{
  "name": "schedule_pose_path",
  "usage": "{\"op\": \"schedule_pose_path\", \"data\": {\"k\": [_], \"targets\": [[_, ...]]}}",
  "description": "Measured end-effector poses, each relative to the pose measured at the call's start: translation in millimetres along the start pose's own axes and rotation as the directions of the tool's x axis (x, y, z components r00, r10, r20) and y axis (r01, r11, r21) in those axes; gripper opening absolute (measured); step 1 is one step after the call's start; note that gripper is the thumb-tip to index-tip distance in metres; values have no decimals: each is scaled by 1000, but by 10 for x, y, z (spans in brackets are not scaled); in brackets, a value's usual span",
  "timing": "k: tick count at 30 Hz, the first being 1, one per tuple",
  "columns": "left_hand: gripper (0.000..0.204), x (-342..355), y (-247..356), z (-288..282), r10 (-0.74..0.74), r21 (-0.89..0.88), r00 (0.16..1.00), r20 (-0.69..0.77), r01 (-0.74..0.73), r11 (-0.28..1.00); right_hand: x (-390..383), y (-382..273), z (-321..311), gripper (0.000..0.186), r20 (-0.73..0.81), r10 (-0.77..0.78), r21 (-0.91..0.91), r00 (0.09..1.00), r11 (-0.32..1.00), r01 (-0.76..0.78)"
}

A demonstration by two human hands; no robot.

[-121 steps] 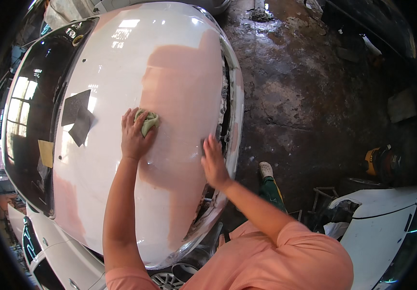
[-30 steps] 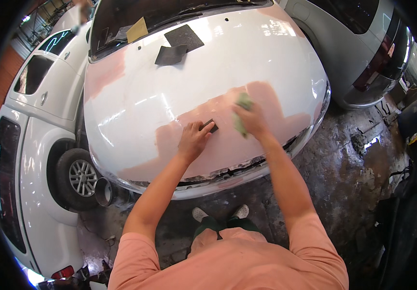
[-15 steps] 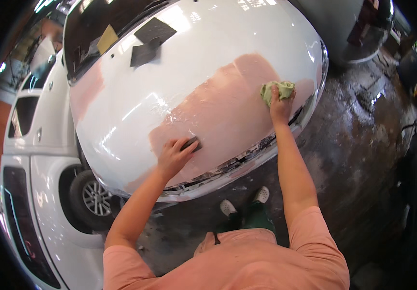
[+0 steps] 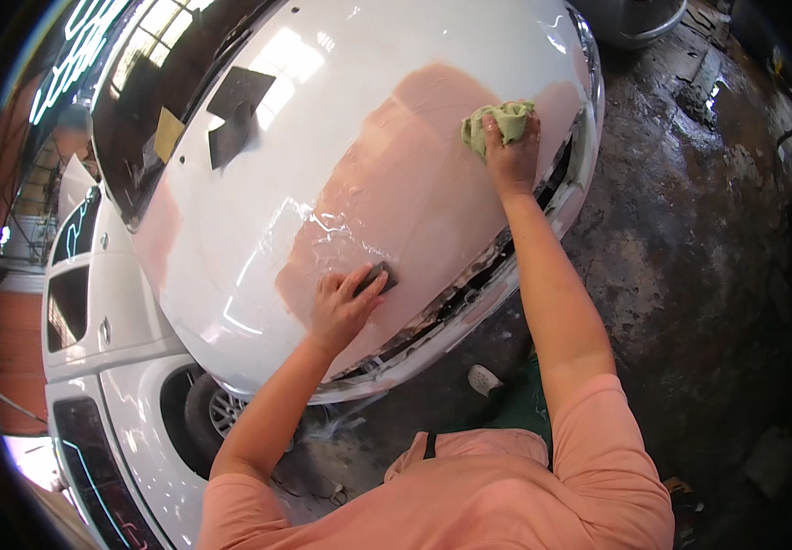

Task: The person sands the surface of a car hood using a sanding block and a cloth, frequently dipping the cloth into a bucket of water to wet the area.

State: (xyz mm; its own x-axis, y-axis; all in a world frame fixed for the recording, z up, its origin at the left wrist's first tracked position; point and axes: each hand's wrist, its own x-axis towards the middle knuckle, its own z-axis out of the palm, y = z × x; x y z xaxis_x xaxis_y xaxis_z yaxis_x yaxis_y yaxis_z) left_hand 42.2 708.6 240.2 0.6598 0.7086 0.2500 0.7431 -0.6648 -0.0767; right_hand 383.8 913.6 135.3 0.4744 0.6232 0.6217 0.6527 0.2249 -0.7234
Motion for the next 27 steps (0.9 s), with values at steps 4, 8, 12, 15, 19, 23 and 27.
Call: {"op": "schedule_pose_path", "data": {"k": [4,8,12,15,19,23,27], "targets": [[48,1174,-156,133,54,-124,997,-51,-60,990,-15,-65,7,56,-18,-16,-24,1000,1000,16],[49,2167,-386,346,68,-171,989,-130,-89,981,-85,-102,4,87,41,-2,-63,999,998,5],[48,799,-71,238,30,-72,998,-62,-34,997,-31,83,6,99,12,-23,-149,1000,988,25],[45,323,-14,34,19,-41,999,-41,-21,999,-4,26,2,93,38,7,-51,999,999,-5],[46,1852,-350,223,-3,-144,984,-180,-23,989,-83,-36,39,86,54,-20,-67,998,997,24],[50,1931,-366,333,35,-107,990,-137,-50,993,-74,17,29,82,28,-18,-68,999,997,20],[56,327,-68,114,-5,-28,1000,17,5,1000,31,71,-33,80,-6,-6,-84,1000,996,5]]}}
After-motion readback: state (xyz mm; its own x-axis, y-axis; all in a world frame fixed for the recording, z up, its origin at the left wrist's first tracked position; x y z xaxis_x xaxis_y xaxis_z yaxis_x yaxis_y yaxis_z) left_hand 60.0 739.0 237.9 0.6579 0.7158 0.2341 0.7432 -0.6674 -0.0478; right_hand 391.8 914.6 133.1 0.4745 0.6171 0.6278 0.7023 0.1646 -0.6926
